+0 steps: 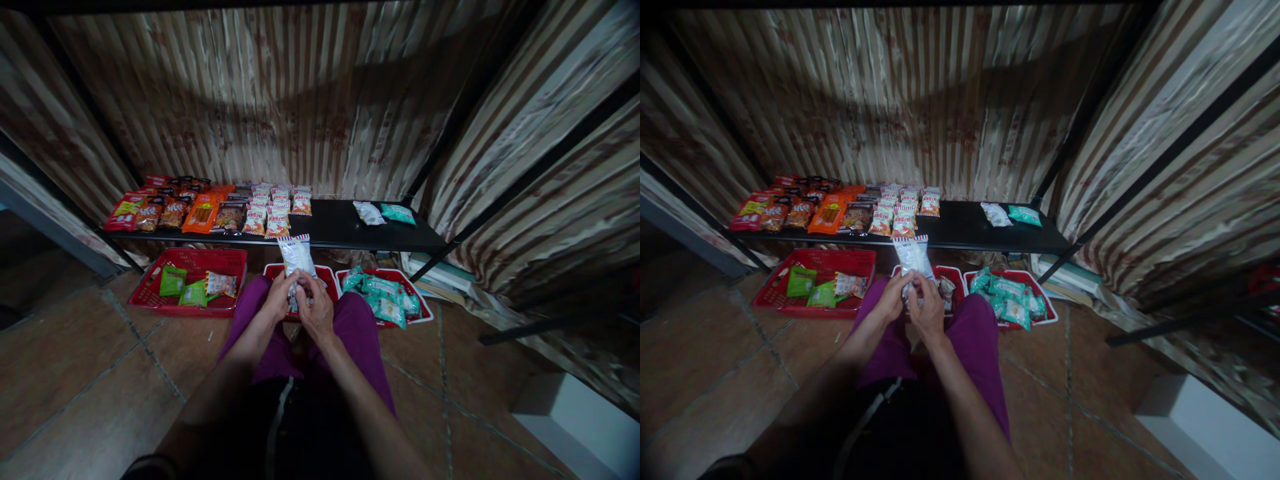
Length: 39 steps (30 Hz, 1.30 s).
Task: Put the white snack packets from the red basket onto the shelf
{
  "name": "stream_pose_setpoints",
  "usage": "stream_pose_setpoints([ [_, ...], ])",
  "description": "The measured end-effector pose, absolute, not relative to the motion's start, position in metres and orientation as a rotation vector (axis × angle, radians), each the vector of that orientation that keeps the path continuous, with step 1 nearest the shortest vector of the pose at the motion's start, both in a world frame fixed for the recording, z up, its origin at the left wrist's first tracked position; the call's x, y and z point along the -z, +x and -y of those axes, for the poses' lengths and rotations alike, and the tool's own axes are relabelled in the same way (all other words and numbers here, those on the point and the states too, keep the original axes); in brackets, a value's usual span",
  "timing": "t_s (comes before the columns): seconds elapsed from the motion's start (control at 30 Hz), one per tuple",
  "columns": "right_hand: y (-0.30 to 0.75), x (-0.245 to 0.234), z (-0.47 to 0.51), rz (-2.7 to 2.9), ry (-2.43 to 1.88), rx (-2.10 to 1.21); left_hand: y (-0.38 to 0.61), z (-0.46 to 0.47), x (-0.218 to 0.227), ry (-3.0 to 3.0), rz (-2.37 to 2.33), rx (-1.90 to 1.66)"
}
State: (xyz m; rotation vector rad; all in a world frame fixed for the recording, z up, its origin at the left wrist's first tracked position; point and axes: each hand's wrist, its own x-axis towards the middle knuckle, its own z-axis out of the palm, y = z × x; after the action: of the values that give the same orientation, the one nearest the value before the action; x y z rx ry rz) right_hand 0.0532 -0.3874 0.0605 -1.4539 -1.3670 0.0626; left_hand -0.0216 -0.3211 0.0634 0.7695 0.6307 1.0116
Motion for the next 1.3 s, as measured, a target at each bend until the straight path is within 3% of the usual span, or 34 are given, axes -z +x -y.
stream_pose_setpoints([
  [0.23, 0.082, -0.069, 0.380, 0.813, -1.460, -0.235, -0.027, 0.327, -0.066, 0.701, -0.586, -0.882],
  [0.47, 0.108, -0.077, 0.368, 0.408, -1.087, -0.806, -0.034, 0.333, -0.063, 0.823, -0.549, -0.716],
  [1.0, 0.115, -0.076, 0.375, 0.204, -1.029, -0.726, -0.040, 0.342, -0.061, 0.998, -0.533, -0.533],
  [1.3, 0.109, -0.069, 0.378, 0.298, -1.157, -0.786, -0.024, 0.325, -0.078, 1.013, -0.649, -0.878],
])
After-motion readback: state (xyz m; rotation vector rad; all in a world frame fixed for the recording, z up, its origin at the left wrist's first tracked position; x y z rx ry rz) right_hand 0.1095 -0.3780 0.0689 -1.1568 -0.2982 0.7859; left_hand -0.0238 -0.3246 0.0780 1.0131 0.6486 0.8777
